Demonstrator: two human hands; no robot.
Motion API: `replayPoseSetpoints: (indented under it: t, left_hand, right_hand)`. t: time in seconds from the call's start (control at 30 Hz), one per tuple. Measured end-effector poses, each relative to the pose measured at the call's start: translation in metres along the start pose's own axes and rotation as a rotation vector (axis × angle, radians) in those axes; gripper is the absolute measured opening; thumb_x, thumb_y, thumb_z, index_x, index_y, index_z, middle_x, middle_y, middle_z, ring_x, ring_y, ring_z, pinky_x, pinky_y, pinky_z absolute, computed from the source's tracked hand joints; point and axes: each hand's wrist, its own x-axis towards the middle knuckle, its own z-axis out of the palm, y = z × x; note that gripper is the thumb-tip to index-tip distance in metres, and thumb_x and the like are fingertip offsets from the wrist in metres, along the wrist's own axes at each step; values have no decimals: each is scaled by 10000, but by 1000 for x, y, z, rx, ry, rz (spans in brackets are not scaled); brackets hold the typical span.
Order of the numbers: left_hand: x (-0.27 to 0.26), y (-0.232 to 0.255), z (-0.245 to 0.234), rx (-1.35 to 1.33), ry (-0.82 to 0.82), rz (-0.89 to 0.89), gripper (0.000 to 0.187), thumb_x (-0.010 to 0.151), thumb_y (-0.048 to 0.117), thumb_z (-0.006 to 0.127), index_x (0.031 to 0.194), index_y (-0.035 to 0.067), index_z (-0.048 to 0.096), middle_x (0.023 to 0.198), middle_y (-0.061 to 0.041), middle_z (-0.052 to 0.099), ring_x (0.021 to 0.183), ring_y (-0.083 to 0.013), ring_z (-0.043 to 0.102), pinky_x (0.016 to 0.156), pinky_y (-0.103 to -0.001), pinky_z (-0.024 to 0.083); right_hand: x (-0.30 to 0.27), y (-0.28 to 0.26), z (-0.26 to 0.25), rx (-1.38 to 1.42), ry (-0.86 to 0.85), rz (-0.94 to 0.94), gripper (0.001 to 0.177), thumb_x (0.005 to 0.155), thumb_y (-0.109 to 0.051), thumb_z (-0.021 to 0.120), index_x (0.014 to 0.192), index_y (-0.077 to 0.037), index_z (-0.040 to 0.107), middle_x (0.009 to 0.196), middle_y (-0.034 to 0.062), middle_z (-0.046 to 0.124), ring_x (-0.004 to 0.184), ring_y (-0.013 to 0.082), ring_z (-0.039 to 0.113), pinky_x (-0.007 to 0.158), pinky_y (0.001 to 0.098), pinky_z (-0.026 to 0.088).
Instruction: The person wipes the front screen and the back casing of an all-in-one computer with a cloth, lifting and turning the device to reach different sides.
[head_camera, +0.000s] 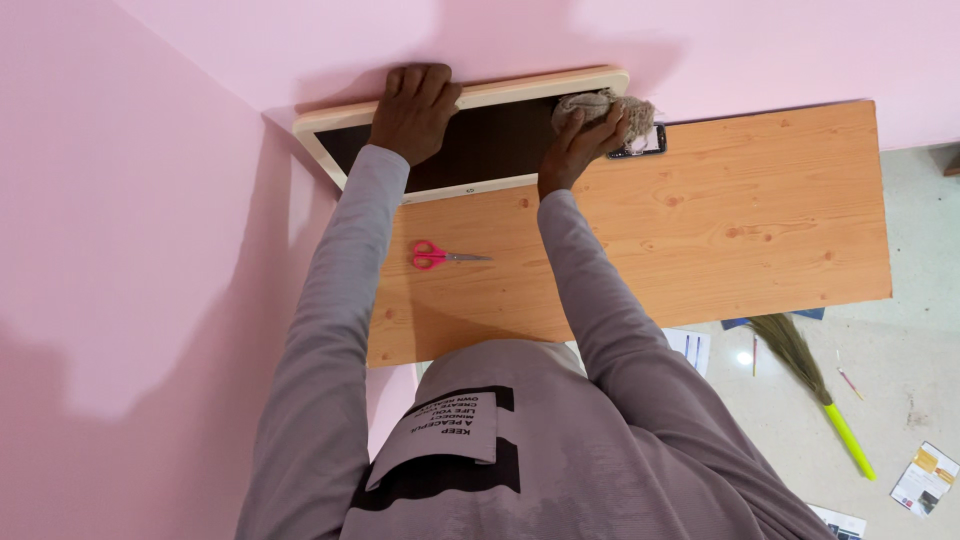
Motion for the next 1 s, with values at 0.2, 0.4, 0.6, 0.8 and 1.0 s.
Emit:
replayPoseSetpoints:
  t: [0.2, 0.4, 0.6, 0.8, 1.0]
  left_hand:
    - [1, -9, 3, 83, 73, 86, 311, 937, 200, 728, 1241, 179, 664, 1241, 42, 561, 1194, -178, 484, 1008, -359, 373]
    - [26, -42, -28, 369, 126, 440, 279, 974, 260, 664, 1246, 196, 663, 1217, 64, 569, 1176, -150, 492, 1026, -329, 376]
    - [44, -59, -42, 524, 112, 784, 481, 923, 310, 612, 1403, 296, 588, 1183, 158, 539, 1116, -58, 488, 957, -270, 358]
    - [48, -66, -36, 425, 116, 808, 393, 1025, 300, 554, 1408, 235, 607, 1200, 146, 558, 1094, -69, 492, 894, -251, 374]
    - [46, -67, -34, 361, 74, 787, 402, 1029, 309, 565, 1419, 228, 617, 1220, 154, 571, 1081, -76, 493, 884, -245, 382]
  right_hand:
    - [-44, -11, 5, -214, -175, -229, 634, 1062, -67, 566, 1620, -66, 264, 1682, 214, 74, 1585, 403, 138, 1295, 496, 299]
    - [-131, -16, 44, -347, -682, -753, 540, 1032, -46, 578, 1542, -48, 401, 1591, 221, 363, 1448, 434, 394, 1209, 578, 355]
    - [-146, 1, 59, -438, -871, -966, 443, 1024, -149, 591, 1461, -147, 518, 1516, 101, 486, 1387, 367, 486, 1220, 617, 340]
    - [-56, 27, 1, -392, -316, -480, 628, 1020, -54, 593, 1595, -84, 342, 1694, 187, 191, 1558, 448, 251, 1273, 547, 348]
    - [-59, 23, 15, -213, -178, -274, 697, 1059, 25, 525, 1664, -54, 186, 1750, 200, 5, 1624, 488, 156, 1325, 510, 353]
